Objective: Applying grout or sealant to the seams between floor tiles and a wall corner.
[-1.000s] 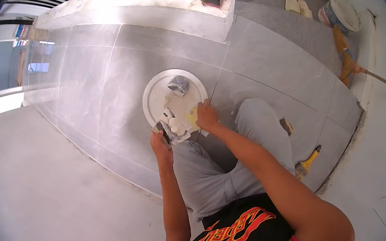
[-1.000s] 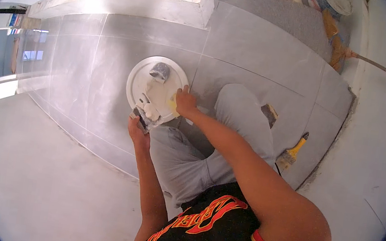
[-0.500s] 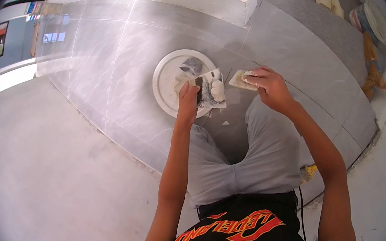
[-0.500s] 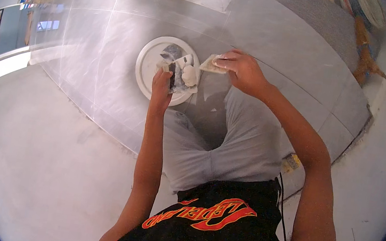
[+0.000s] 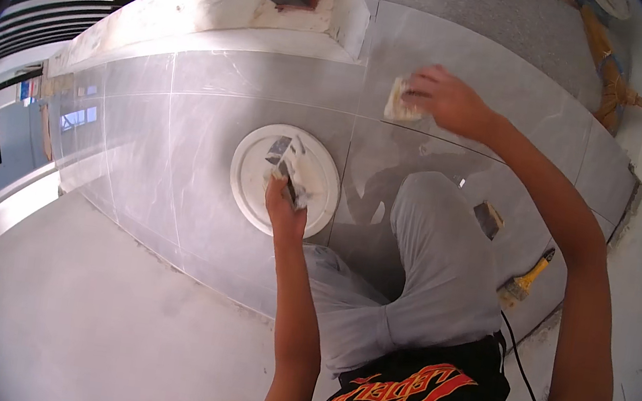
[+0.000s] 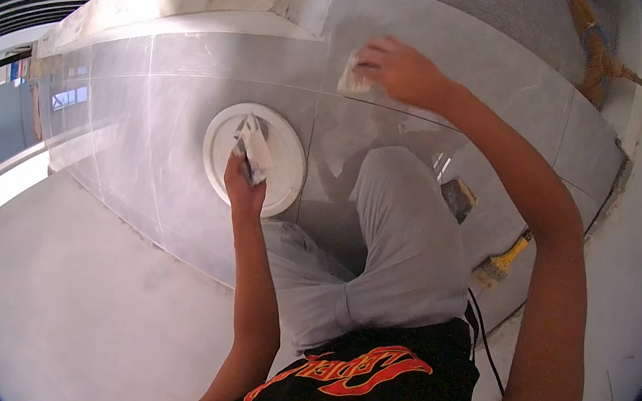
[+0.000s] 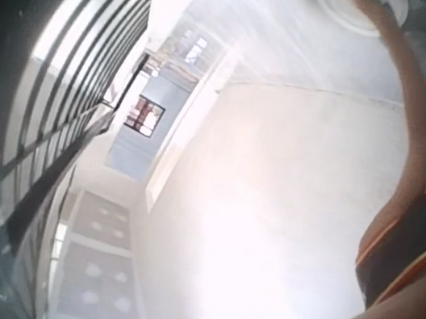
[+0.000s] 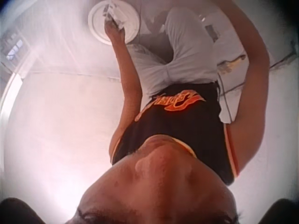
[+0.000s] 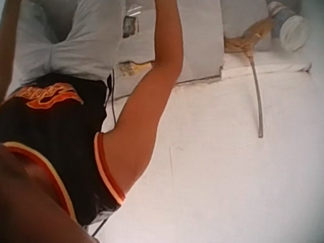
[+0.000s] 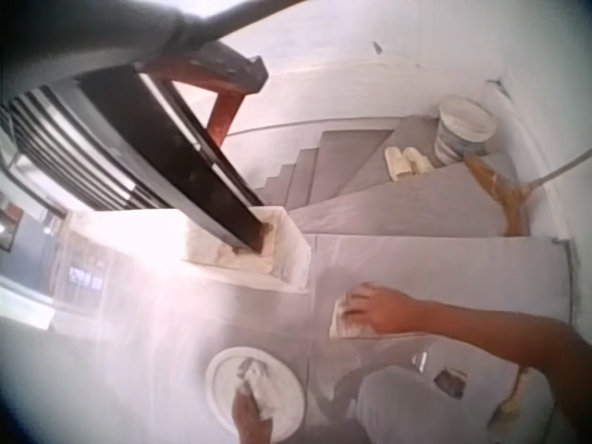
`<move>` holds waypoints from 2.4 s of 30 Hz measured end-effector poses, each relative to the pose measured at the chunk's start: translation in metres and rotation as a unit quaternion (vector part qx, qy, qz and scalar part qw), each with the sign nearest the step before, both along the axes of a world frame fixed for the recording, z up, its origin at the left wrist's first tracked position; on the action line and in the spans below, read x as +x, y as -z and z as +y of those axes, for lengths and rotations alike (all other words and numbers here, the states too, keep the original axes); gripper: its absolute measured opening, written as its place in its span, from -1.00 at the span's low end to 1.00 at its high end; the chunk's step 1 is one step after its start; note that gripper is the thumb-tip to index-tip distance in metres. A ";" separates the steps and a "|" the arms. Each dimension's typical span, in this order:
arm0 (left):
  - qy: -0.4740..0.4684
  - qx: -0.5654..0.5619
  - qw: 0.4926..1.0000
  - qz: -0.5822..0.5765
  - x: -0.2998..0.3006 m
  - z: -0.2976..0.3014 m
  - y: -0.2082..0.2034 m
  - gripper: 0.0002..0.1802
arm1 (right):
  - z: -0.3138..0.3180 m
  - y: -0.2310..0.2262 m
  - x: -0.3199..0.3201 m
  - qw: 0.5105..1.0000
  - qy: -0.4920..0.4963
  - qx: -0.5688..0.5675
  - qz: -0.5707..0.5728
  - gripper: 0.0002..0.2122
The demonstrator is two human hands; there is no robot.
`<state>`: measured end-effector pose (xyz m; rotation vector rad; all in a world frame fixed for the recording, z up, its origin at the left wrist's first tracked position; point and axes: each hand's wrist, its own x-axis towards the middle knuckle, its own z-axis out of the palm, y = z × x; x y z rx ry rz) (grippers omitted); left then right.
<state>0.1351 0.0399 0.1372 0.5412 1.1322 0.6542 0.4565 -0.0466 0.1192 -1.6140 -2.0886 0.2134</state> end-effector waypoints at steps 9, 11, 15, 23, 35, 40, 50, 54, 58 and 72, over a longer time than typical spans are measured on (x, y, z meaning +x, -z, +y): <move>-0.066 -0.033 0.995 0.066 -0.086 -0.044 0.015 -0.54 | 0.084 0.087 0.035 0.995 0.031 0.017 -0.098 -0.72; -0.094 -0.052 0.991 0.080 -0.110 -0.050 0.018 -0.54 | 0.092 0.093 0.035 0.990 0.018 0.031 -0.136 -0.75; -0.180 -0.063 0.974 0.125 -0.134 -0.060 0.020 -0.71 | 0.093 0.098 0.031 0.978 -0.032 0.007 -0.208 -0.85; -0.180 -0.052 0.978 0.087 -0.149 -0.070 0.032 -0.75 | 0.110 0.094 0.053 0.958 0.039 0.043 -0.282 -0.91; -0.229 -0.060 0.964 0.120 -0.140 -0.069 0.035 -0.79 | 0.124 0.090 0.082 0.959 0.040 0.000 -0.281 -0.82; -0.207 -0.052 0.974 0.080 -0.150 -0.071 0.037 -0.77 | 0.125 0.069 0.084 0.929 -0.003 -0.118 -0.350 -0.81; -0.241 -0.049 0.966 0.080 -0.148 -0.072 0.033 -0.75 | 0.129 0.078 0.093 0.941 -0.024 -0.013 -0.336 -0.91; -0.235 -0.051 0.970 0.043 -0.148 -0.068 0.036 -0.75 | 0.142 0.066 0.095 0.949 0.009 0.007 -0.316 -0.90; -0.266 -0.076 0.957 0.084 -0.149 -0.069 0.036 -0.75 | 0.141 0.080 0.083 0.951 0.002 -0.096 -0.292 -0.90; -0.201 -0.040 0.978 -0.023 -0.156 -0.069 0.045 -0.79 | 0.140 0.087 0.059 0.963 0.096 -0.051 -0.247 -0.92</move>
